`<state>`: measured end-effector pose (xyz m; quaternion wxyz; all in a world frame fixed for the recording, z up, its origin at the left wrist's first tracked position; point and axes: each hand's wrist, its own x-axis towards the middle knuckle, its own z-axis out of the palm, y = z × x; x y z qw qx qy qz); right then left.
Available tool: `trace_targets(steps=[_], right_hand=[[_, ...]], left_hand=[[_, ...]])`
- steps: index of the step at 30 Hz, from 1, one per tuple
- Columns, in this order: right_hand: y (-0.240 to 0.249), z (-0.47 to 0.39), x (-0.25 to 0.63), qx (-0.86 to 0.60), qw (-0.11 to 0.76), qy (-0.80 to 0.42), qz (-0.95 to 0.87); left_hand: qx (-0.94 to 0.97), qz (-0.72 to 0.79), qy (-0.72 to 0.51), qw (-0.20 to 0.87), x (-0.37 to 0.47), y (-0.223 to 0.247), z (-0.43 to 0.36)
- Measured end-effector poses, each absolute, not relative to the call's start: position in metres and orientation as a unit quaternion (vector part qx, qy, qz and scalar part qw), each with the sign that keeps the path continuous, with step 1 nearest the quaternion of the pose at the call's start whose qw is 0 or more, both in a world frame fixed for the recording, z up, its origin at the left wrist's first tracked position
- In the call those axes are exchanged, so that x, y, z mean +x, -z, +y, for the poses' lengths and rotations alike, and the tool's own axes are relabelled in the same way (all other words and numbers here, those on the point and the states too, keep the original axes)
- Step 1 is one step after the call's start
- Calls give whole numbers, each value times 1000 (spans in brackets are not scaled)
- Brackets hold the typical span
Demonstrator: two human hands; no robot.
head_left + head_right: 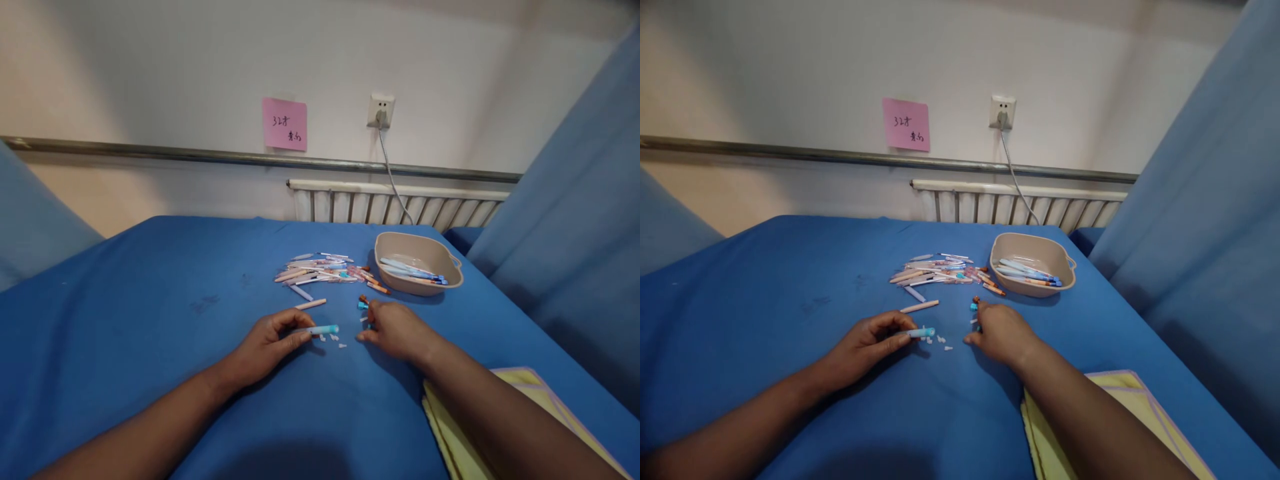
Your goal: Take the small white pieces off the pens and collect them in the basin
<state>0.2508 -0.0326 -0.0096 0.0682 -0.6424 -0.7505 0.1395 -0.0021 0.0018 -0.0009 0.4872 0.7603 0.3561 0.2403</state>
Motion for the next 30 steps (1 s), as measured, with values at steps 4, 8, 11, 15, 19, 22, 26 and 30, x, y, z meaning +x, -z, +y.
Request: trace_targets(steps=[4,8,11,15,19,22,26,30], right_hand=[[11,-34,249,-624,63,-165,-762],[10,-35,248,-579,157,-212,-771],[6,-37,243,-502,326,-338,-727],[-1,-43,235,-423,429,-437,-668],[-5,-48,230,-430,428,-373,-702],[-7,-49,229,-444,422,-313,-726],[-6,-49,229,-448,419,-267,-743],[-5,-47,230,-447,417,-239,-754]], left_hand=[[760,358,-241,487,-2,1,2],[764,364,-235,478,-2,1,3],[764,372,-247,466,-2,2,4],[759,376,-257,464,-2,4,5],[768,369,-255,457,-4,5,6],[772,366,-253,453,-4,6,6],[772,367,-256,452,-4,6,6],[776,369,-257,443,-3,4,4]])
